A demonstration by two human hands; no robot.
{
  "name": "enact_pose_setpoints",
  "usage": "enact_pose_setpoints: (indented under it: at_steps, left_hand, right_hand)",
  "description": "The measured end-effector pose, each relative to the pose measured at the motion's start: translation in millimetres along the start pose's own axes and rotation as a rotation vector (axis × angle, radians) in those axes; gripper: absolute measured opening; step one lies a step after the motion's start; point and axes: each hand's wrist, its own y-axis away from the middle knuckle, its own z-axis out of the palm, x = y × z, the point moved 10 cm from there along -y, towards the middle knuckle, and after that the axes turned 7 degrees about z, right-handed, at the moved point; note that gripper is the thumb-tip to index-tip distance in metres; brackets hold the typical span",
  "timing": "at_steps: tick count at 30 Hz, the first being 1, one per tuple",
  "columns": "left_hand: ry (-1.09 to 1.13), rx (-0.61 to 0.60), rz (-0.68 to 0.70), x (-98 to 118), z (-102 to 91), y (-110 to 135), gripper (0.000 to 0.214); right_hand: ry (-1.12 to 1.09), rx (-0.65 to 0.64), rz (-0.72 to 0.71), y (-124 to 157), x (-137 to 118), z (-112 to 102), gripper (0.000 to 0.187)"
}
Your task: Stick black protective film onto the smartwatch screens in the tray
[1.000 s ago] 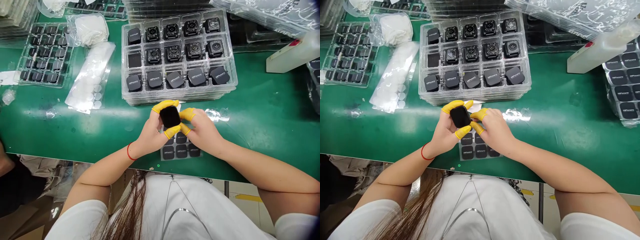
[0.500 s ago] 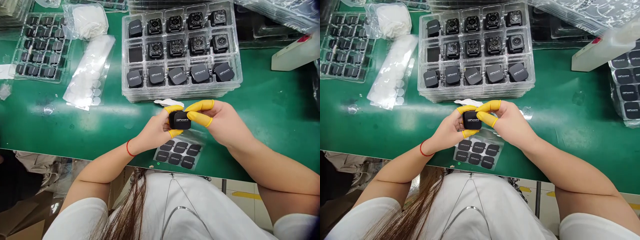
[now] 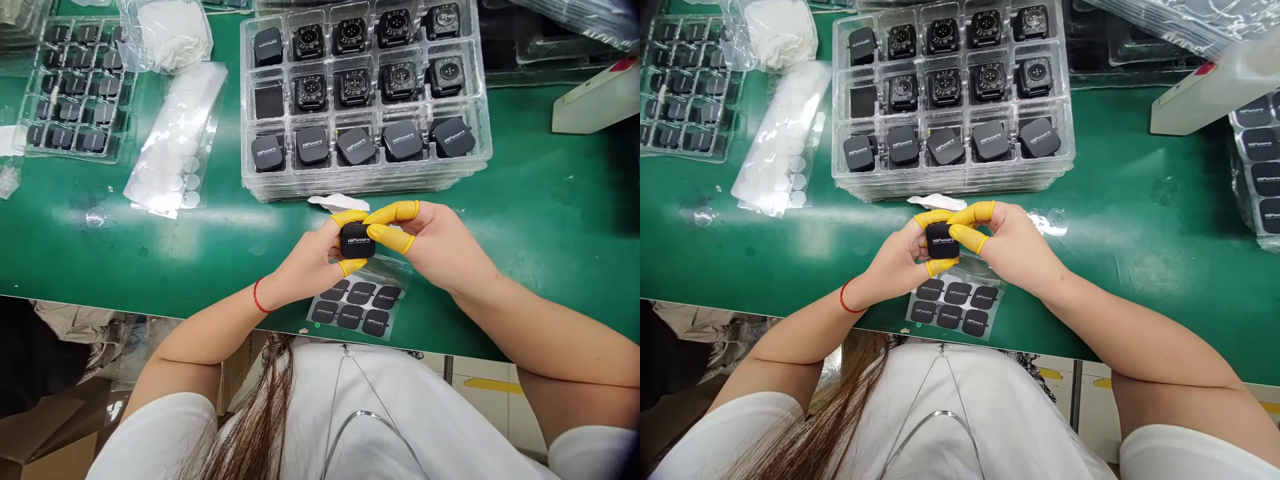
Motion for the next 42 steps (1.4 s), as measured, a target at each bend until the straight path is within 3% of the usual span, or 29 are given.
enact_pose_setpoints:
  at_steps: [3, 6, 8, 10, 13, 16, 19, 20, 22, 24, 26, 30, 34, 36, 39, 42]
  left_hand:
    - [0.002, 0.002, -0.007, -1.0, -0.4, 0.1, 0.053]
    - [0.006, 0.002, -0.020, -3.5, -0.4, 0.8, 0.054]
    - [-0.007, -0.014, 0.010, -0.8, 1.0, 1.3, 0.054]
    - [-0.019, -0.029, 0.060, 5.7, 1.8, 1.5, 0.052]
    - [0.039, 0.047, 0.056, 9.9, -8.4, 1.1, 0.063]
    - [0.090, 0.160, -0.001, 6.5, -23.0, 0.5, 0.076]
    - [0.066, 0.082, -0.026, 1.6, -16.5, -1.1, 0.063]
    - [0.048, 0.034, -0.026, 0.1, -11.4, -1.1, 0.059]
    - [0.014, -0.031, -0.004, -0.8, -3.7, 0.1, 0.052]
    - [0.007, -0.052, 0.015, 0.0, -0.3, 1.9, 0.046]
    - [0.021, -0.053, 0.025, 2.1, 0.9, 3.5, 0.041]
    - [-0.005, -0.024, 0.036, 6.3, -2.3, 3.1, 0.036]
    - [-0.004, 0.023, 0.053, 2.6, -10.3, -3.1, 0.035]
    - [0.039, 0.098, 0.056, -2.7, -20.5, -7.0, 0.037]
    - [0.138, 0.239, 0.090, -7.7, -38.2, -11.2, 0.054]
    - [0.189, 0.238, 0.171, -3.9, -38.9, -13.4, 0.087]
  right_hand:
    - [0.087, 0.005, -0.063, 0.1, -5.0, 0.6, 0.022]
    - [0.305, 0.098, -0.228, 5.1, -16.0, -0.3, 0.019]
    - [0.468, 0.155, -0.345, 11.9, -24.1, 3.6, 0.037]
    - [0.533, 0.114, -0.396, 15.6, -30.8, 12.6, 0.051]
    - [0.449, 0.113, -0.426, 9.8, -61.1, 10.7, 0.025]
    - [0.432, 0.280, -0.535, -17.5, -119.2, 0.9, 0.010]
    - [0.582, 0.348, -0.622, -72.6, -164.8, 21.5, 0.023]
    - [0.678, 0.382, -0.584, -95.2, -170.0, 29.6, 0.029]
    - [0.887, 0.290, -0.519, -135.4, -167.5, 56.2, 0.031]
    - [1.013, 0.222, -0.502, -155.1, -160.1, 69.5, 0.027]
    - [1.099, 0.210, -0.503, -158.8, -153.6, 66.2, 0.025]
    - [1.257, 0.177, -0.437, -159.1, -142.9, 46.2, 0.046]
    - [1.355, 0.162, -0.468, -161.2, -147.5, 46.0, 0.017]
    - [1.310, 0.221, -0.492, -152.7, -153.0, 41.0, 0.012]
    - [1.025, 0.292, -0.521, -116.7, -151.8, 23.7, 0.027]
    - [0.807, 0.129, -0.523, -67.3, -121.5, 27.6, 0.033]
